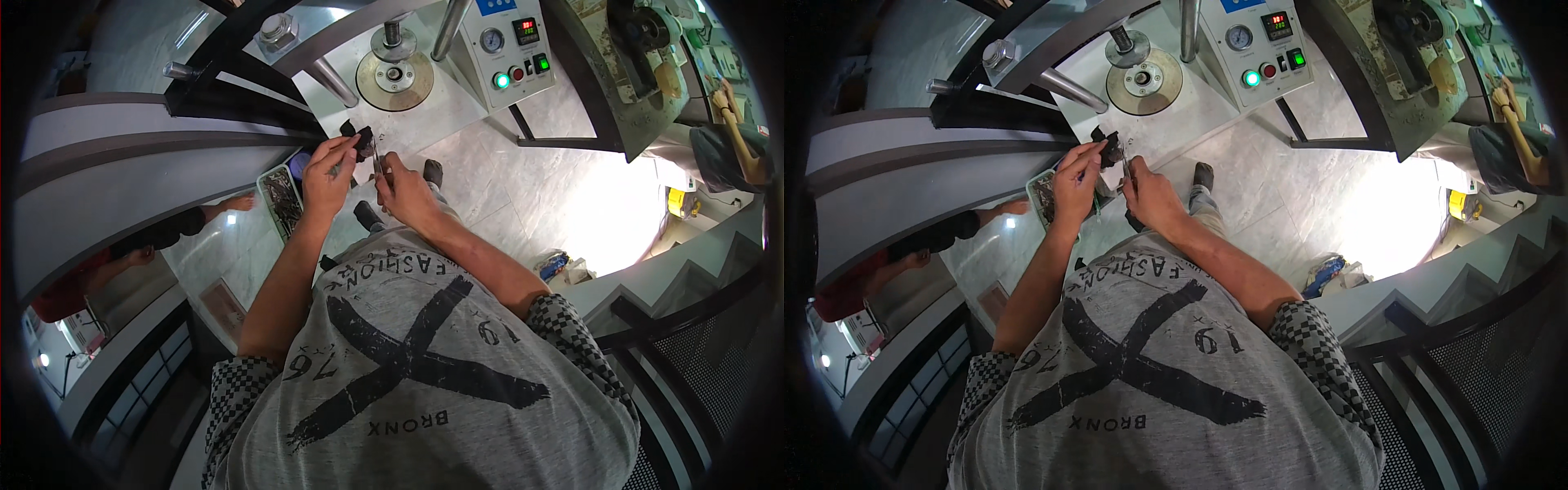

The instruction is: The person prepares a dental mold within a metal flask and operates a press. They place the mold into the flask, position the assembly onto the press platform, and use the machine's controls to start the pressing process.

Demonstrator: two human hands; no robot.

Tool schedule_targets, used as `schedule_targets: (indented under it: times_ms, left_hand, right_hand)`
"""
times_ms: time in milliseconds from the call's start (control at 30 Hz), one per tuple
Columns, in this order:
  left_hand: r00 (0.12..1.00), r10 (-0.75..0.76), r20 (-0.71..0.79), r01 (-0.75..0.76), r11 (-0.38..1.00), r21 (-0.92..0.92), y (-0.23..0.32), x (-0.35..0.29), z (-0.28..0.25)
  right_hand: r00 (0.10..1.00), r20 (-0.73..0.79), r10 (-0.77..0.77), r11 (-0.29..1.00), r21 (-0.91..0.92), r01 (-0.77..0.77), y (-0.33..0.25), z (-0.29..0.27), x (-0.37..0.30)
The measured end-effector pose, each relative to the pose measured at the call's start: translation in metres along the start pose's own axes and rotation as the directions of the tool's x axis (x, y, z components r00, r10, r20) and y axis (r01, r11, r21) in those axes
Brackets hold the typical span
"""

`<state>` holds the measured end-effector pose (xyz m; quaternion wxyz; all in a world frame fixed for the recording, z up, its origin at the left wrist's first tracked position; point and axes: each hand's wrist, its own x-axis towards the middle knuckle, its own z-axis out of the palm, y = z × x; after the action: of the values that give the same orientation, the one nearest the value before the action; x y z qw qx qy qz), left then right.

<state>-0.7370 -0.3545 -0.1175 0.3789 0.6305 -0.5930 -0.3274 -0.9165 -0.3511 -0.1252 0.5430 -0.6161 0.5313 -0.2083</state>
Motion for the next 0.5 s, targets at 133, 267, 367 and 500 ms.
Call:
schedule_targets:
  times_ms: [133, 267, 367, 500]
  left_hand:
    - [0.996, -0.052, -0.068, 0.052, 0.999, 0.005, 0.003, -0.01, 0.005]
    - [0.945, -0.214, -0.248, 0.107, 0.918, -0.382, 0.001, -0.013, 0.013]
    - [0.983, -0.004, -0.186, -0.003, 0.999, -0.035, -0.001, -0.017, 0.009]
    - [0.996, 0.028, -0.082, -0.028, 1.0, 0.009, -0.004, -0.017, 0.014]
  right_hand:
    - [0.996, 0.061, 0.063, 0.995, 0.08, -0.068, -0.008, -0.005, 0.0]
    - [0.999, 0.024, 0.034, 0.994, 0.1, -0.036, -0.01, -0.006, -0.016]
    - [1.0, 0.021, 0.019, 0.995, 0.101, -0.021, -0.005, -0.001, -0.019]
    - [1.0, -0.009, -0.018, 1.0, 0.019, 0.018, 0.002, 0.003, -0.008]
